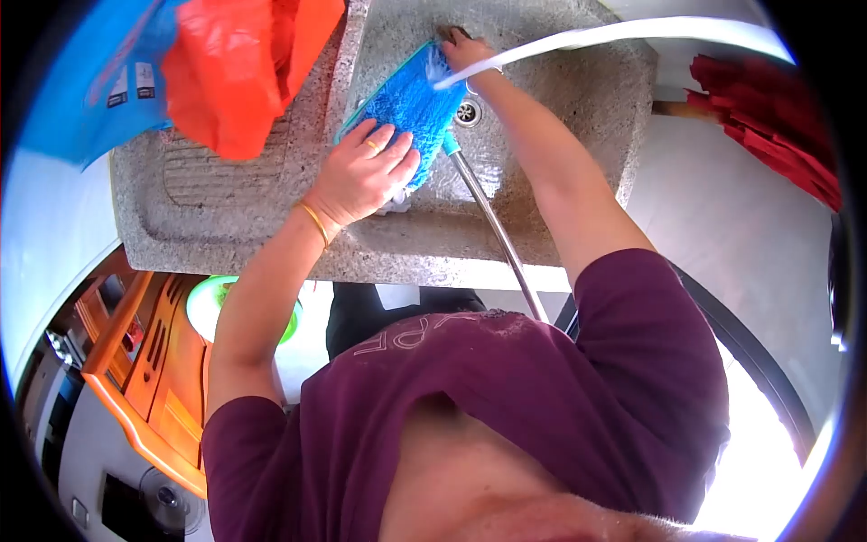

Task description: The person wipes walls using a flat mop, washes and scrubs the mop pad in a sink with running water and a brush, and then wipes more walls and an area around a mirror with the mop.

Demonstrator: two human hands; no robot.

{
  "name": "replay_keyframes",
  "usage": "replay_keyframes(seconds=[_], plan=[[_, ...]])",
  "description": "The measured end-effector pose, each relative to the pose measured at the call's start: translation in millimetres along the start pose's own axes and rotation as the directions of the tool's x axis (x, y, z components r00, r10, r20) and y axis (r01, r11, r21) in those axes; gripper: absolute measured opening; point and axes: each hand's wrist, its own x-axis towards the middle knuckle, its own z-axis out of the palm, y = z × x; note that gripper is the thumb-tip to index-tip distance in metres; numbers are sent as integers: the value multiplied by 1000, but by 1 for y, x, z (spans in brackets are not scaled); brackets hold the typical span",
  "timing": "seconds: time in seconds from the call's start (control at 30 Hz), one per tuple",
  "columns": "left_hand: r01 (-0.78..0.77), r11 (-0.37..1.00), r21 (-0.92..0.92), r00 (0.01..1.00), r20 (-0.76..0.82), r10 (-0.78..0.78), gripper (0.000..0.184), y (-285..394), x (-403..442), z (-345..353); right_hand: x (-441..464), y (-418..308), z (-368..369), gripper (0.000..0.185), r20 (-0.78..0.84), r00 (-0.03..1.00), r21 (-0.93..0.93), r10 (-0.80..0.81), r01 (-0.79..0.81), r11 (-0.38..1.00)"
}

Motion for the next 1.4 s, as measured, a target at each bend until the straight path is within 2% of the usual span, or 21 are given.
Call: replay_keyframes(seconds=[0.07, 0.13, 0.2, 0.33, 0.4, 0.47, 0.53, 0.57, 0.63, 0.67, 0.7, 0.73, 0.8, 0.87, 0.93, 1.0, 1.03, 1.13, 1.2, 1.27, 1.4], plan=[[5, 1000, 0, 999, -32, -5, 21, 0, -3, 1, -1, -3, -11, 40, 44, 999, -12, -8, 9, 1000], [3, 1000, -10, 998, -67, -3, 20, 0, -4, 2, -35, -28, -58, 42, 410, 912, 453, 30, -232, 861], [16, 1000, -24, 997, -71, -18, 20, -2, -2, 4, -91, -55, -73, 41, 70, 983, 560, -172, 104, 822], [40, 998, -43, 999, -3, -41, 22, 0, -3, -1, -101, -44, -54, 39, -12, 978, 403, -209, 196, 894], [12, 1000, -8, 1000, 10, -12, 22, 0, -2, 0, -65, -28, -22, 38, -191, 960, 383, -207, 267, 885], [-4, 1000, -4, 1000, -6, 4, 22, -3, 0, 1, -33, -17, -1, 37, 50, 992, 289, 120, -129, 948], [-30, 1000, -6, 999, -28, 30, 21, -1, 0, 3, -24, -12, -7, 38, 24, 970, 326, 241, -235, 916], [-30, 1000, -6, 999, -41, 30, 22, -2, 0, 4, -12, -6, -2, 40, 77, 957, 267, 279, -290, 919], [-24, 1000, 1, 998, -55, 24, 21, -2, -1, 4, -2, 3, 18, 39, 62, 945, 323, 320, -323, 890], [-49, 999, 3, 997, -58, 49, 21, 1, 0, 1, -9, 9, 14, 40, 48, 923, 382, 382, -370, 847], [-36, 999, 1, 997, -64, 36, 21, 1, 0, 1, -39, -5, -37, 36, 268, 927, 682, 263, -376, 627], [-22, 1000, 1, 997, -75, 22, 21, -1, 0, 2, -37, 27, -1, 40, 445, 838, 742, 316, -543, 394], [-33, 999, -8, 996, -84, 33, 20, -1, 1, 2, -34, 87, 66, 47, 741, 553, 645, 382, -745, -172], [-8, 1000, 29, 996, -88, 11, 20, -1, 1, 5, -107, 40, -19, 44, 767, 586, 609, 262, -535, -586], [-17, 999, 37, 997, -74, 19, 22, -1, 2, 4, -158, 27, -55, 45, 780, 622, 562, 72, -644, -519], [-11, 997, 73, 999, -51, 15, 26, -1, 2, 5, -192, 13, -50, 43, 665, 737, 462, -120, -533, -708], [9, 997, 78, 1000, -23, -7, 29, 0, 1, 5, -212, 1, -57, 49, 647, 741, 413, -182, -541, -733], [-52, 992, 117, 998, 43, 48, 32, 3, 1, 2, -238, -7, -57, 53, 605, 786, 352, -125, -405, -844], [-83, 991, 109, 993, 94, 73, 34, 5, 4, 0, -241, -12, -53, 53, 569, 821, 428, -50, -347, -834], [-33, 995, 95, 994, 108, 23, 34, 10, 4, 0, -248, -17, -58, 54, 474, 881, 629, 9, -331, -703], [26, 995, 99, 991, 127, -39, 39, 23, 6, 0, -257, -15, -63, 53, 413, 905, 724, 101, -260, -639]])
